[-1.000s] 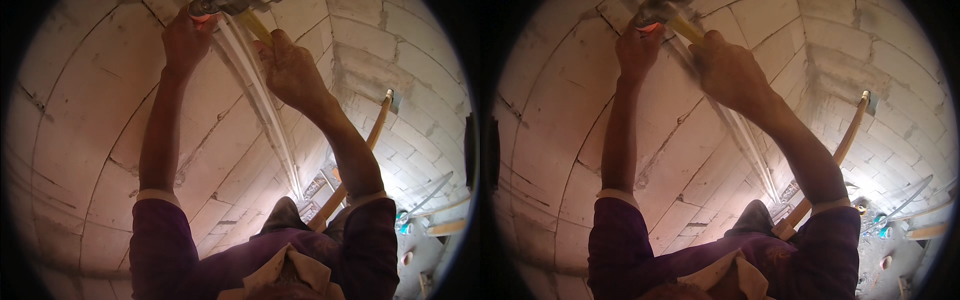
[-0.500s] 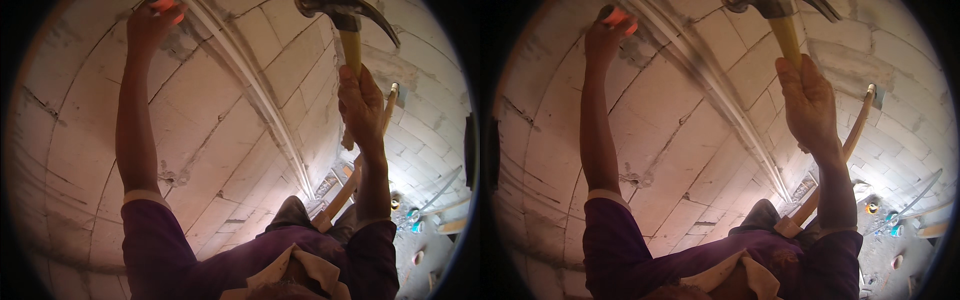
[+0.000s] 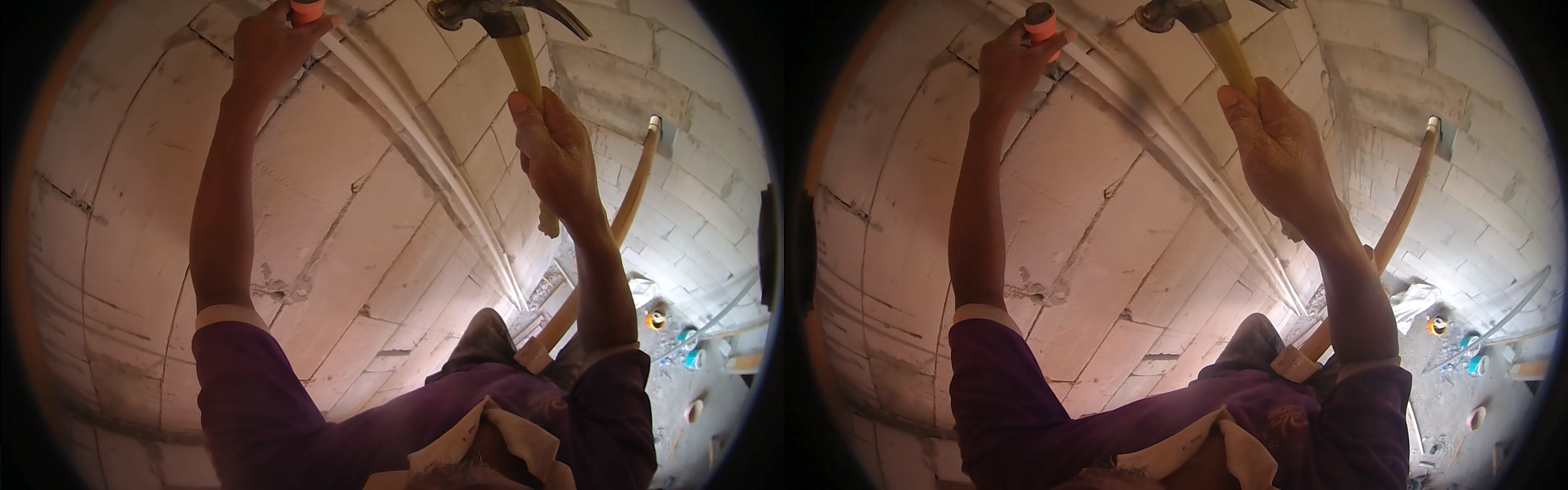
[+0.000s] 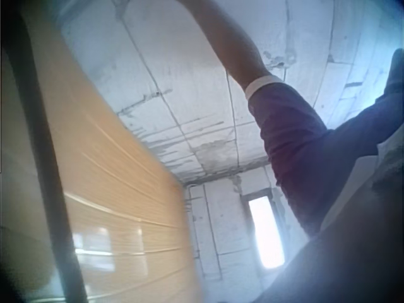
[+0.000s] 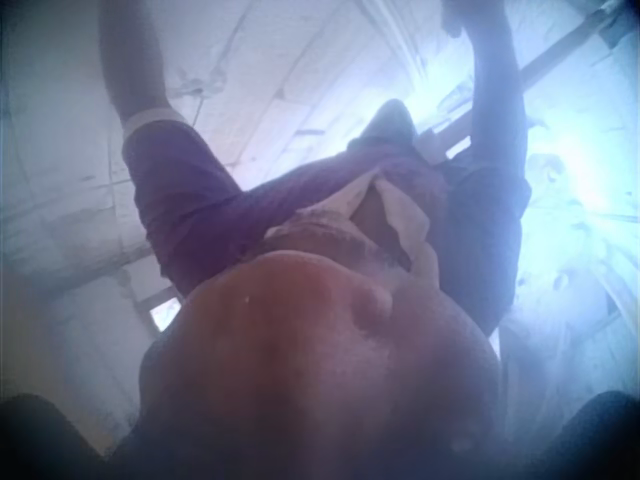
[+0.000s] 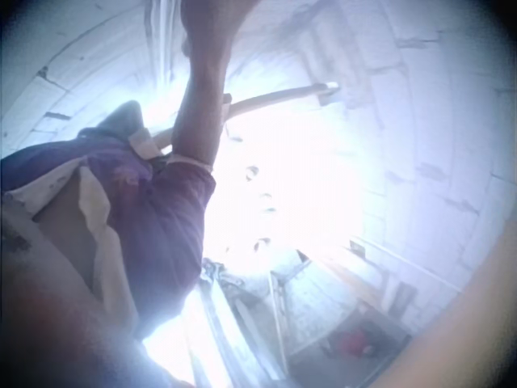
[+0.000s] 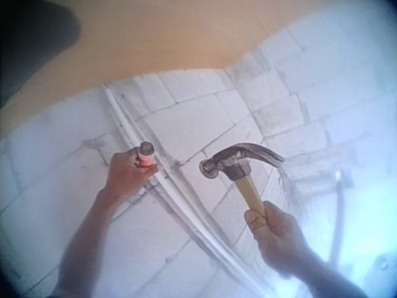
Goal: The person uses a hammer and a chisel to secure a white plastic conduit pipe to a white brick wall. They repeatedly strike the chisel to drive fasteners into the wall along the length of the pipe, working from a standing position on a ladder.
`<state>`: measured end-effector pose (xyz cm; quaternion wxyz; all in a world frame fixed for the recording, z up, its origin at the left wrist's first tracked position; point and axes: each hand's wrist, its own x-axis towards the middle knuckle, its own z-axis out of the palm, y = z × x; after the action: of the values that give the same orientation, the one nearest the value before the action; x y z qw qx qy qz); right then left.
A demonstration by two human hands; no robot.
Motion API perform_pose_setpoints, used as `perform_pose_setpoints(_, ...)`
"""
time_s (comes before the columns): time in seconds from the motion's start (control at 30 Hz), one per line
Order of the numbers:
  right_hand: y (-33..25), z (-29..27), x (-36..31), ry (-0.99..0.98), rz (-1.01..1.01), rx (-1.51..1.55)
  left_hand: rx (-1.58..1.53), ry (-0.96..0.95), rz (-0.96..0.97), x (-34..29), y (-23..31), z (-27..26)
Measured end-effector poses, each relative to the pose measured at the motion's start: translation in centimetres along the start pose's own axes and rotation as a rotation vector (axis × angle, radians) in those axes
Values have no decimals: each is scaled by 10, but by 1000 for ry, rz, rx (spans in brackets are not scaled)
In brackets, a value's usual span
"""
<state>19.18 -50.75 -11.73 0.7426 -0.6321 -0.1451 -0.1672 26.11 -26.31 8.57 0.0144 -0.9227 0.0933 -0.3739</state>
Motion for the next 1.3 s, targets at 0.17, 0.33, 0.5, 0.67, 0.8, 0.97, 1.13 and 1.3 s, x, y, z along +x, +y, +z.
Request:
perform_pose_setpoints(0.17, 5, 6, 13, 5, -74, -60, 54, 44, 191, 3, 8, 5)
perform_pose_setpoints(0.33, -12, 20, 38, 138, -288, 55, 99, 40, 248, 6, 12, 5)
perform_pose_setpoints(0.5, -36, 57, 54, 64, -267, -84, 10, 81, 289, 1, 11, 8)
perform_pose_setpoints(0.67, -28, 64, 62, -35, -360, -281, -38, 45, 183, -7, 16, 7)
perform_pose_setpoints(0.8, -7, 78, 59, -73, -381, -238, -153, 112, 201, -24, 35, 6)
perform_pose_setpoints(0.97, -22, 80, 56, -11, -400, -72, 75, 38, 108, -18, 0, 11)
perform_pose_setpoints(1.13, -26, 69, 56, -146, -218, -216, -34, 268, 179, -24, -33, 24)
perform_pose_setpoints(1.3, -15, 32, 26, -69, -91, -57, -1088, 669, -90, -63, -48, 26)
